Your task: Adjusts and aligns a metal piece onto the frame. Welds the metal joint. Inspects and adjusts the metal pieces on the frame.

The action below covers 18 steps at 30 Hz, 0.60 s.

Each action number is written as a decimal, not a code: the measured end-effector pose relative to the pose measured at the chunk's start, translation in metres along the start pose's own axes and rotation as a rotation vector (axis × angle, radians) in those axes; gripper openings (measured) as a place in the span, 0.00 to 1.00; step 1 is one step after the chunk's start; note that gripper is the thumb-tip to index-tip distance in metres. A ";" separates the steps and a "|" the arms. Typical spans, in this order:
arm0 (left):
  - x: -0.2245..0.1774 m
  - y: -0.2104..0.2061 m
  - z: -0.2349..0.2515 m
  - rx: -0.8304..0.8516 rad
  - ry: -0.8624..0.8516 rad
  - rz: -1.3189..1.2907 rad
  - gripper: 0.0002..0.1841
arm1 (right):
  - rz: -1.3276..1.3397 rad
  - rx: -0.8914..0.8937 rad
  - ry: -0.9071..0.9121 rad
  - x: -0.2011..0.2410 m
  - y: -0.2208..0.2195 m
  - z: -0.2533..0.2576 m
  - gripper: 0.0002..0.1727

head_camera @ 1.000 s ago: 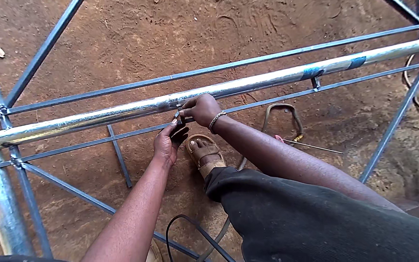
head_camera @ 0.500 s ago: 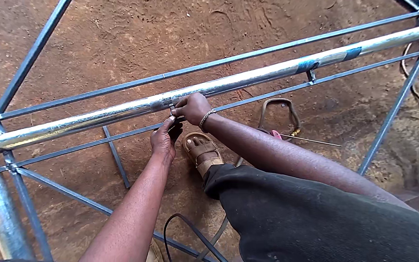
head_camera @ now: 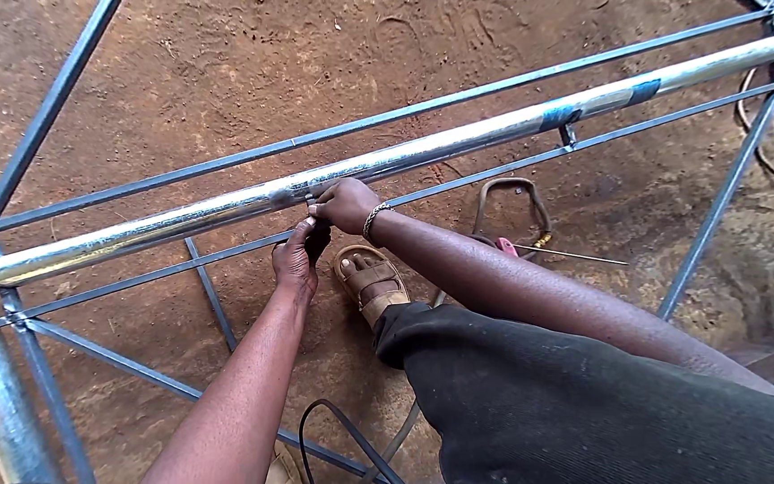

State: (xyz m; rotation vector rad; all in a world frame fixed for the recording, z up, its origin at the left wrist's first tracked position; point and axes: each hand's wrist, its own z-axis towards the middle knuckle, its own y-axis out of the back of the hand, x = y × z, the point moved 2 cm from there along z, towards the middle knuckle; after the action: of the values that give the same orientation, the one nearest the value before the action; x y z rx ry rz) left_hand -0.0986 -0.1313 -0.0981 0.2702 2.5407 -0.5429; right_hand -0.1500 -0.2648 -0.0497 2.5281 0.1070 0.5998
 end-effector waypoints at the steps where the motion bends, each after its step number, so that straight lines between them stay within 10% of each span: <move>1: 0.001 0.001 0.002 0.011 -0.006 -0.003 0.08 | -0.009 0.007 0.001 0.000 0.000 -0.001 0.20; 18: 0.003 0.007 0.016 0.145 -0.015 -0.045 0.06 | -0.026 -0.021 -0.041 0.003 -0.002 -0.007 0.21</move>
State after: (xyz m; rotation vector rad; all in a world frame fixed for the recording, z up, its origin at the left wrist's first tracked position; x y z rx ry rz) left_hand -0.0923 -0.1314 -0.1145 0.2605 2.5017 -0.7452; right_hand -0.1501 -0.2588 -0.0446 2.5130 0.1183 0.5356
